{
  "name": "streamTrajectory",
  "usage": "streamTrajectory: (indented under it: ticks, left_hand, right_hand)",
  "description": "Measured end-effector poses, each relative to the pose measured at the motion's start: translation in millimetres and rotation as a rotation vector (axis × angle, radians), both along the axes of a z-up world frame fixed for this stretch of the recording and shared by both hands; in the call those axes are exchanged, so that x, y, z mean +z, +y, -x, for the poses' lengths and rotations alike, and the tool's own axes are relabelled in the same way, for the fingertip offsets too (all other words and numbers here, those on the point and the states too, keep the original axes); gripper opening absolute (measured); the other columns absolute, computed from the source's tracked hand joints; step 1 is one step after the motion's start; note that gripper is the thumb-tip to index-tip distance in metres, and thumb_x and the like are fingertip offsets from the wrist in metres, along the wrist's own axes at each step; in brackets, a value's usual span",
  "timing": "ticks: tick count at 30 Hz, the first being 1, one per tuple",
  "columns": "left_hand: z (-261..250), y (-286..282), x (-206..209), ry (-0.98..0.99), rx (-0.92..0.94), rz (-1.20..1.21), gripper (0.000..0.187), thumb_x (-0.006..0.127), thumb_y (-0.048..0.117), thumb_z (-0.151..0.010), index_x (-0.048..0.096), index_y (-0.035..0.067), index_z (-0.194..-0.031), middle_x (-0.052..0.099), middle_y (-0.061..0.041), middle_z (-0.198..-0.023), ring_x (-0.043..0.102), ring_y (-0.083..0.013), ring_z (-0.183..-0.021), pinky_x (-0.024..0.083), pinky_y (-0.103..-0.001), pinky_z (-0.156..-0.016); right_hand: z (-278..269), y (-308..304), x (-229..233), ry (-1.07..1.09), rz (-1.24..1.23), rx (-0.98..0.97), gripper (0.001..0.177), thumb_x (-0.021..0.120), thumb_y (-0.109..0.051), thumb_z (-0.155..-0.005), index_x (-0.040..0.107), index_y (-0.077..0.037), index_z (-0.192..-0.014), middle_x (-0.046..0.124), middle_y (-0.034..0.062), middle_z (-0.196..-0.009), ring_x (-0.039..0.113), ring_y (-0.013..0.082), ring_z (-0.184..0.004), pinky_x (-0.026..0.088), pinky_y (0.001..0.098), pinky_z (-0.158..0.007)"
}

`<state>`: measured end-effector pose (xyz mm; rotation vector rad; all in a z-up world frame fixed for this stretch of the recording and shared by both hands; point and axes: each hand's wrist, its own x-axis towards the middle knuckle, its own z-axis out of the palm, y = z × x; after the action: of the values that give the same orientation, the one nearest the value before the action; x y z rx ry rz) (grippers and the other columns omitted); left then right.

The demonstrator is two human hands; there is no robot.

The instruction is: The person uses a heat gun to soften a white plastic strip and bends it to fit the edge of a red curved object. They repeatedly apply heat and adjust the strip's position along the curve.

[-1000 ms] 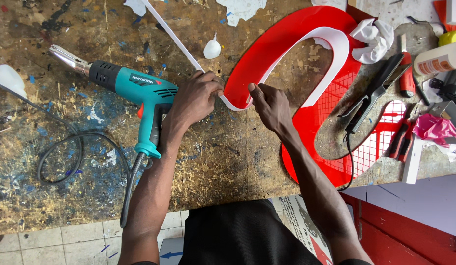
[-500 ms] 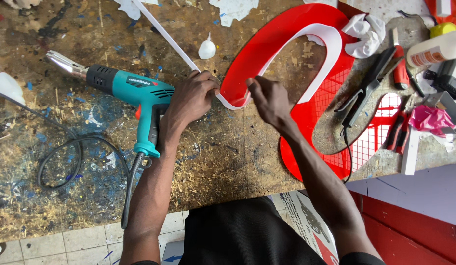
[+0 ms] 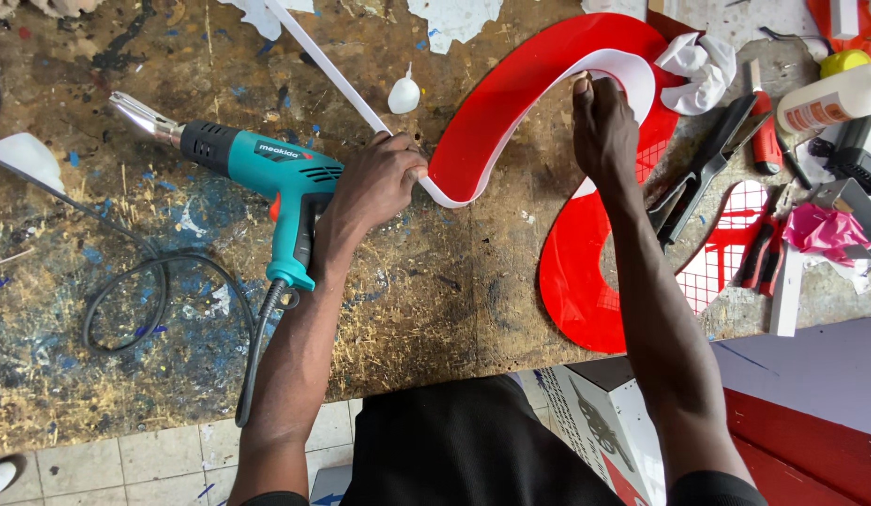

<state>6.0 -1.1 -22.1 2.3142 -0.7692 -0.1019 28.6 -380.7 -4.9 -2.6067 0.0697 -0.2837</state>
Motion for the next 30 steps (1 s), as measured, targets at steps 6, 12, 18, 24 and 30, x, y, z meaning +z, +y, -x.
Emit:
streamTrajectory:
  ticks: [6,12,18,24,30]
  left_hand:
    - [-2.2,-1.9,-3.4,0.014,-0.021,-0.026,0.022,0.062,0.006,-0.111,0.082,0.008,-0.102,0.07,-0.006,-0.109,0.061,-0.0386,-0.11,0.057,-0.062,-0.078]
    - [-6.4,1.5,-7.9,-0.027,-0.014,-0.007,0.013,0.077,0.015,-0.108,0.081,0.007,-0.099,0.07,-0.016,-0.105,0.068,-0.0483,-0.106,0.061,-0.064,-0.084]
    - [-0.5,0.0,0.6,-0.011,-0.002,-0.004,0.015,0.074,0.012,-0.107,0.08,0.007,-0.095,0.071,-0.014,-0.103,0.069,-0.0455,-0.106,0.06,-0.059,-0.084]
    - [-0.1,0.0,8.3,0.002,-0.022,-0.003,0.014,0.072,0.01,-0.107,0.08,0.001,-0.098,0.071,-0.023,-0.106,0.067,-0.0526,-0.108,0.059,-0.065,-0.086]
    - [-1.3,-0.4,10.9,0.03,-0.022,-0.021,0.017,0.072,0.013,-0.112,0.084,0.002,-0.107,0.074,-0.019,-0.109,0.069,-0.0474,-0.109,0.058,-0.062,-0.095]
  right_hand:
    - [27.0,45.6,47.2,-0.017,0.057,0.307,0.008,0.08,-0.001,-0.112,0.079,-0.001,-0.12,0.076,0.023,-0.131,0.079,0.0324,-0.101,0.07,0.0419,-0.081]
    - [58.5,124.1,52.9,0.261,0.083,0.797,0.01,0.082,-0.015,-0.1,0.08,-0.01,-0.108,0.076,0.0155,-0.108,0.068,0.0455,-0.115,0.056,0.0569,-0.099]
    - [54.6,119.1,32.9,0.274,0.216,0.741,0.012,0.086,-0.02,-0.099,0.081,-0.013,-0.108,0.077,0.0118,-0.109,0.069,0.0419,-0.115,0.057,0.0546,-0.099]
    - [50.6,109.8,11.8,0.258,0.072,0.725,0.01,0.086,-0.023,-0.099,0.079,-0.017,-0.099,0.075,0.0114,-0.1,0.07,0.0448,-0.108,0.058,0.058,-0.093]
    - [47.2,106.1,7.1,0.279,0.029,0.724,0.003,0.085,-0.018,-0.098,0.082,-0.019,-0.097,0.077,0.0086,-0.098,0.071,0.0387,-0.11,0.059,0.0571,-0.094]
